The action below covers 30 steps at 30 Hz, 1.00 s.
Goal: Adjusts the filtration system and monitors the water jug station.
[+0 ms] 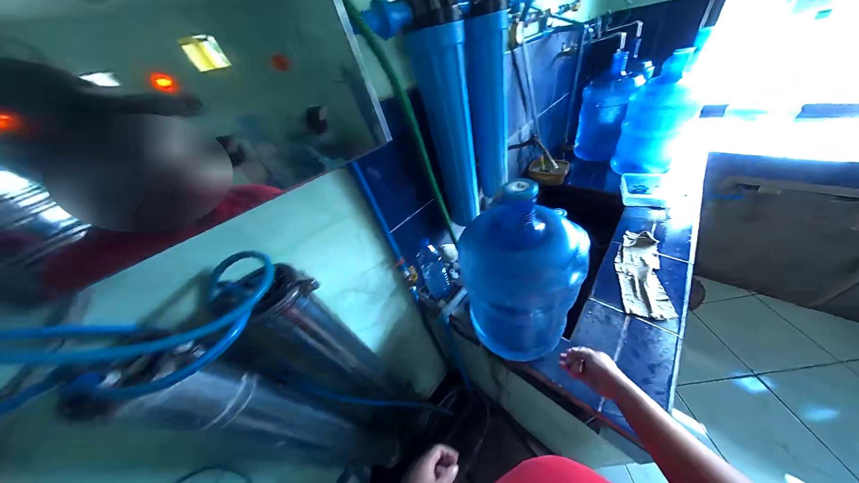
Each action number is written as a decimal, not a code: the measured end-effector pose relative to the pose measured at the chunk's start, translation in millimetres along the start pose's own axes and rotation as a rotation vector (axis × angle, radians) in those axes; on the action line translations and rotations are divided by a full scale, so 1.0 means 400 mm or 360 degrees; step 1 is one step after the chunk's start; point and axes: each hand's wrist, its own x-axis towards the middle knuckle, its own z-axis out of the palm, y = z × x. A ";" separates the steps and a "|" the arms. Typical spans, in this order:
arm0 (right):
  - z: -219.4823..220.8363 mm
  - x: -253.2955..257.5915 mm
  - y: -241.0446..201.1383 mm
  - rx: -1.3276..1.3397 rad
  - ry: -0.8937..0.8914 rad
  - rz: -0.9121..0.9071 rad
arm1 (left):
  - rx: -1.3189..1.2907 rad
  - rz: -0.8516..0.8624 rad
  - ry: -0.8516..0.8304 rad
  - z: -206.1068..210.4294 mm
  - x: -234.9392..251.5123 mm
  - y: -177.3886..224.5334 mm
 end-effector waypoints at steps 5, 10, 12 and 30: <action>0.402 -0.295 0.172 -0.0276 -0.0657 0.0244 | 0.0221 0.0282 0.0210 -0.041 -0.031 0.084; 0.699 -0.521 0.245 -0.0216 -0.1381 0.0329 | 0.0320 0.0665 0.0945 -0.134 -0.137 -0.013; 0.734 -0.558 0.227 -0.0375 -0.1521 0.0336 | 0.0173 0.0686 0.1190 -0.217 -0.205 -0.029; 0.539 -0.493 0.165 -0.0266 -0.0801 -0.0030 | 0.1165 0.0424 0.2009 -0.908 -0.403 0.159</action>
